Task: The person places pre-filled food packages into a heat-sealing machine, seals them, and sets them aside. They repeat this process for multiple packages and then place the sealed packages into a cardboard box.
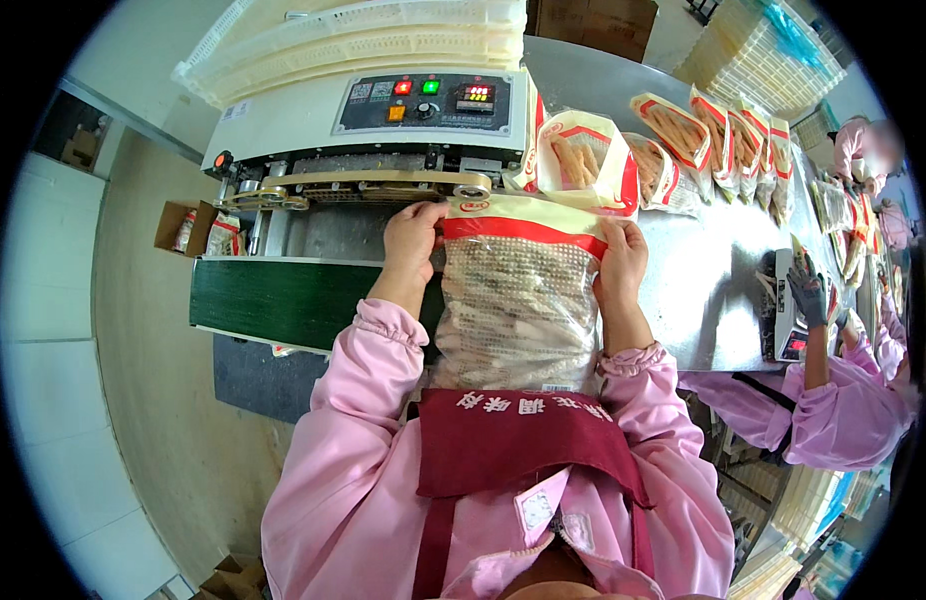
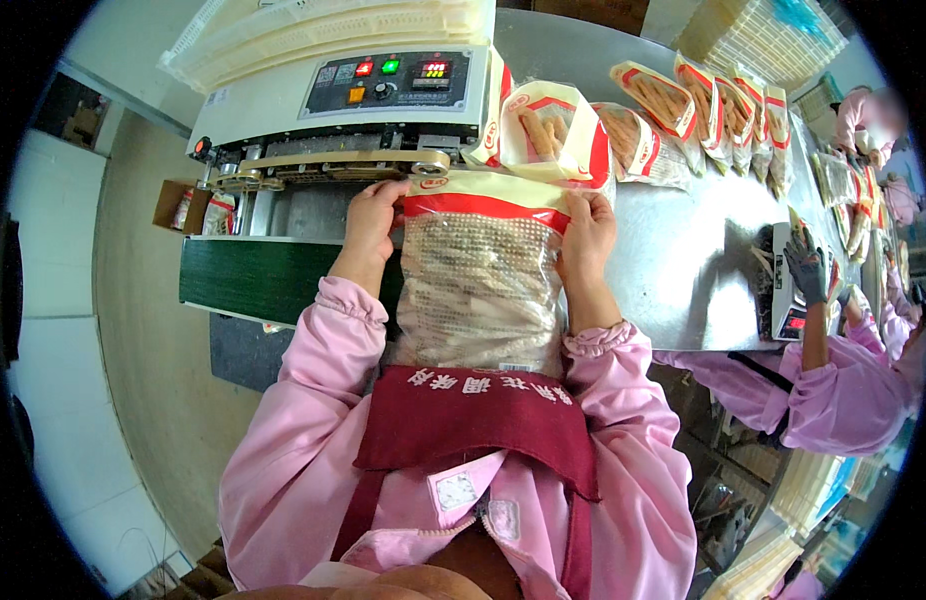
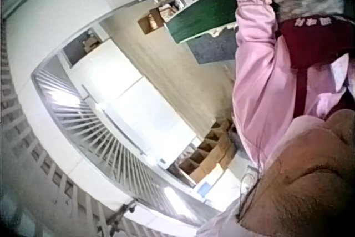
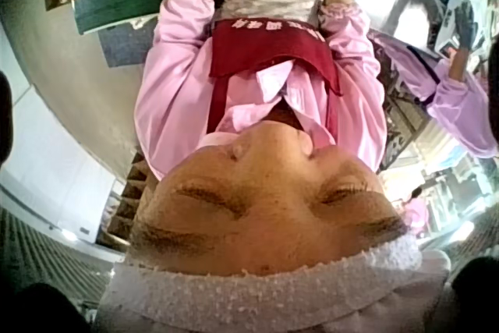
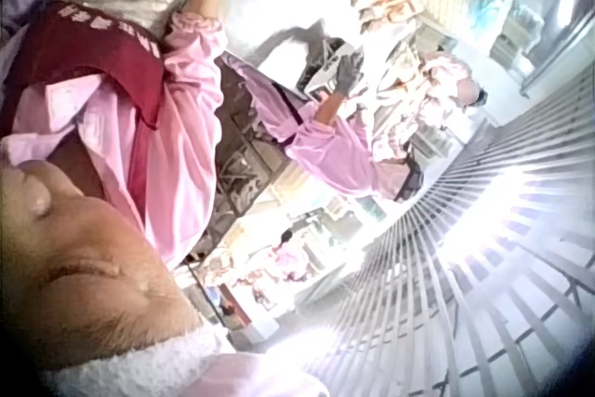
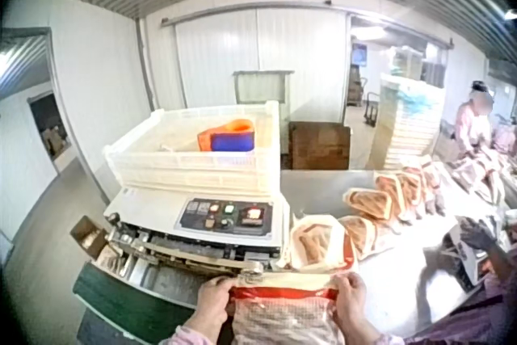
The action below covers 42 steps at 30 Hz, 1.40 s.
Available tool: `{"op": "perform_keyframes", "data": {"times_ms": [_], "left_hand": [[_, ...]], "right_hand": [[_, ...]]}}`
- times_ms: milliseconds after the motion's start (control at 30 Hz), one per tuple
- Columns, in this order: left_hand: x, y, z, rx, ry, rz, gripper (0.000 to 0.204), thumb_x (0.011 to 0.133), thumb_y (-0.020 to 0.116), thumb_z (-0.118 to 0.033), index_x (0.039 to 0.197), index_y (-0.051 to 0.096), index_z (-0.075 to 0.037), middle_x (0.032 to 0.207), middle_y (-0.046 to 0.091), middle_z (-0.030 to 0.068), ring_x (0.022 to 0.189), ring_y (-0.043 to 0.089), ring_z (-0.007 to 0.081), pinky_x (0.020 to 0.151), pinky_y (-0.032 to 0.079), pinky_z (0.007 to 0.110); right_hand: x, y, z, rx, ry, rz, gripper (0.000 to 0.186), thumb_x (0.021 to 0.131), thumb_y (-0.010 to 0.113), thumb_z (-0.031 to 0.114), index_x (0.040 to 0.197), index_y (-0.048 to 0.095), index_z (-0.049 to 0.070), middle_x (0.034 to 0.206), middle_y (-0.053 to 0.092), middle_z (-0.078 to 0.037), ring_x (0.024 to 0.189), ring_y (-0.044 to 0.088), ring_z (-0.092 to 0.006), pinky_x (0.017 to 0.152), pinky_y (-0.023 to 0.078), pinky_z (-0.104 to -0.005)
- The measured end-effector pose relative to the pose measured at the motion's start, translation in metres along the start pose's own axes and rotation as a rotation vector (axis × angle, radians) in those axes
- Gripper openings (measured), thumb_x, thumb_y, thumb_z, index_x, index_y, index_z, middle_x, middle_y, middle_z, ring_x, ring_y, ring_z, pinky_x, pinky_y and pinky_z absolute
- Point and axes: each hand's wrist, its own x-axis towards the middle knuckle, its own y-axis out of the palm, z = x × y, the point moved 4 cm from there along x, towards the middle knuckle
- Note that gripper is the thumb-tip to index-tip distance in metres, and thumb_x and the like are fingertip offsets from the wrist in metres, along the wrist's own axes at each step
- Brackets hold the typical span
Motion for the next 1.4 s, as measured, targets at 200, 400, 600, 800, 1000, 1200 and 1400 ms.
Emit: {"op": "perform_keyframes", "data": {"times_ms": [200, 400, 600, 800, 1000, 1200, 1400], "left_hand": [[-0.001, -0.041, -0.019, 0.009, 0.087, -0.108, 0.019, 0.081, 0.074, -0.016, 0.092, 0.071, 0.0, 0.082, 0.066, 0.0016, 0.072, 0.059, 0.011, 0.062, 0.046, 0.025], [0.025, -0.086, -0.023, 0.023, 0.101, -0.126, 0.025, 0.086, 0.073, -0.02, 0.1, 0.068, 0.0, 0.09, 0.068, 0.0026, 0.079, 0.061, 0.0133, 0.069, 0.049, 0.029], [-0.012, -0.156, -0.076, 0.162, 0.13, -0.153, 0.038, 0.09, 0.067, -0.02, 0.124, 0.061, -0.006, 0.116, 0.068, 0.0095, 0.112, 0.061, 0.0188, 0.095, 0.044, 0.034], [-0.066, -0.259, -0.09, 0.149, 0.226, -0.491, 0.039, 0.095, 0.063, -0.026, 0.13, 0.057, -0.009, 0.126, 0.064, 0.0049, 0.114, 0.057, 0.0142, 0.097, 0.041, 0.027], [-0.125, -0.24, -0.073, 0.247, 0.222, -0.755, 0.034, 0.095, 0.063, -0.026, 0.125, 0.061, -0.01, 0.113, 0.066, -0.0002, 0.093, 0.058, 0.0073, 0.082, 0.044, 0.022], [-0.203, -0.178, -0.071, 0.37, 0.236, -0.764, 0.025, 0.095, 0.063, -0.026, 0.112, 0.063, -0.007, 0.098, 0.064, 0.0017, 0.082, 0.056, 0.0094, 0.069, 0.044, 0.023], [-0.255, -0.133, -0.069, 0.41, 0.148, -0.834, 0.023, 0.094, 0.064, -0.023, 0.106, 0.066, -0.003, 0.085, 0.062, 0.0027, 0.077, 0.057, 0.0132, 0.064, 0.045, 0.025]], "right_hand": [[0.004, 0.037, -0.02, -0.142, -0.099, 0.104, 0.011, 0.092, 0.06, 0.011, 0.086, 0.063, 0.001, 0.079, 0.061, 0.0, 0.072, 0.051, -0.0071, 0.067, 0.043, -0.0243], [-0.008, 0.066, -0.041, -0.273, -0.076, 0.161, 0.015, 0.091, 0.061, 0.012, 0.089, 0.066, -0.002, 0.074, 0.061, -0.002, 0.065, 0.049, -0.0088, 0.059, 0.043, -0.0283], [-0.028, 0.03, 0.007, -0.202, 0.165, 0.432, 0.018, 0.099, 0.059, 0.017, 0.105, 0.067, 0.003, 0.083, 0.065, -0.003, 0.065, 0.064, -0.0106, 0.055, 0.053, -0.0247], [0.13, -0.135, 0.054, -0.47, -0.304, -0.027, 0.016, 0.096, 0.062, 0.011, 0.109, 0.069, 0.006, 0.082, 0.067, -0.004, 0.064, 0.063, -0.0099, 0.055, 0.051, -0.0259], [0.328, -0.268, 0.145, -1.05, -0.552, -0.525, 0.036, 0.089, 0.069, 0.018, 0.123, 0.061, 0.01, 0.11, 0.064, -0.012, 0.092, 0.066, -0.0269, 0.084, 0.052, -0.0378], [0.445, -0.306, 0.19, -1.27, -0.527, -0.735, 0.069, 0.078, 0.076, 0.022, 0.141, 0.048, 0.014, 0.137, 0.053, -0.012, 0.122, 0.052, -0.0329, 0.102, 0.044, -0.0414], [0.494, -0.337, 0.196, -1.254, -0.327, -0.67, 0.018, 0.086, 0.066, 0.029, 0.095, 0.072, 0.014, 0.102, 0.068, -0.009, 0.095, 0.065, -0.0313, 0.085, 0.047, -0.0438]]}}
